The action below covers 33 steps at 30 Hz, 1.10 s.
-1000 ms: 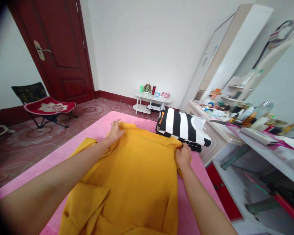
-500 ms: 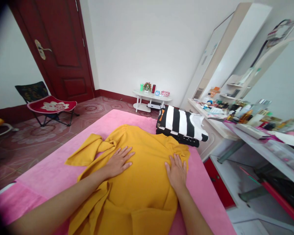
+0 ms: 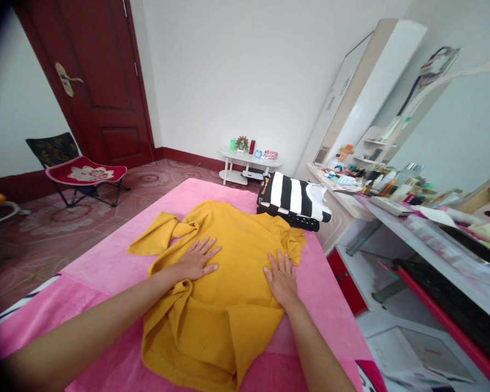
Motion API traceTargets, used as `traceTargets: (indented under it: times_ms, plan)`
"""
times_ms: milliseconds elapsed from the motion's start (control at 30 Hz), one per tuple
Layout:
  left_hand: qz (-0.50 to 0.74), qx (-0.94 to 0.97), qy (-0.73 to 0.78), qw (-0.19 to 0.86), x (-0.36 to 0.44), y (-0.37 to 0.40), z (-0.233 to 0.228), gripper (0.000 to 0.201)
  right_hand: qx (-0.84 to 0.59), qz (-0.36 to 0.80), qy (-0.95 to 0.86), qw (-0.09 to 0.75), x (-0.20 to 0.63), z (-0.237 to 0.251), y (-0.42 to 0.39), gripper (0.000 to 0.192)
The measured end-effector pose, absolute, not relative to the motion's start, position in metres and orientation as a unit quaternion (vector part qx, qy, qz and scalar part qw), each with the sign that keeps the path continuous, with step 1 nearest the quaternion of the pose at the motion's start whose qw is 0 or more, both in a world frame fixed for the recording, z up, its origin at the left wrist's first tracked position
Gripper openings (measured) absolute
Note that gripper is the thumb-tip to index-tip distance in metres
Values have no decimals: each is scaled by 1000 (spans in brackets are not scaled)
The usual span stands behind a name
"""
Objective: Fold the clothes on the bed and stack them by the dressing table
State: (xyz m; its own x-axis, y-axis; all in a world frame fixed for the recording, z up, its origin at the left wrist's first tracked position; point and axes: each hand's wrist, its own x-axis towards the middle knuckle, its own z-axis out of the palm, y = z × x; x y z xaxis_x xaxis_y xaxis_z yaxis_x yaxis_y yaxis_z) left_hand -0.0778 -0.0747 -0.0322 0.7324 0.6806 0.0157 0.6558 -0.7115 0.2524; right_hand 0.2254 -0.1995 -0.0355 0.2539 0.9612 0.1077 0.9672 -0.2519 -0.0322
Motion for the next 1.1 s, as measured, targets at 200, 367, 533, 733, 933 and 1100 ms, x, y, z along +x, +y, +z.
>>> traceTargets:
  times_ms: [200,367,533,733,933,1100]
  plan:
    - [4,930,331,161,-104,-102,-21,85,-770,27,-637,39,213,-30,-237,58]
    - [-17,929,308,205,-132,-129,-5,88,-718,110,-679,107,214,-20,-270,51]
    - [20,910,250,330,-170,-158,24,63,-657,198,-686,241,198,6,-317,42]
    - [100,916,215,325,-206,-195,51,40,-624,194,-713,255,171,11,-351,56]
    - [24,946,214,242,-229,-202,46,26,-631,201,-695,279,178,18,-352,25]
    - [14,935,218,280,-228,-209,62,23,-624,216,-676,328,195,53,-362,18]
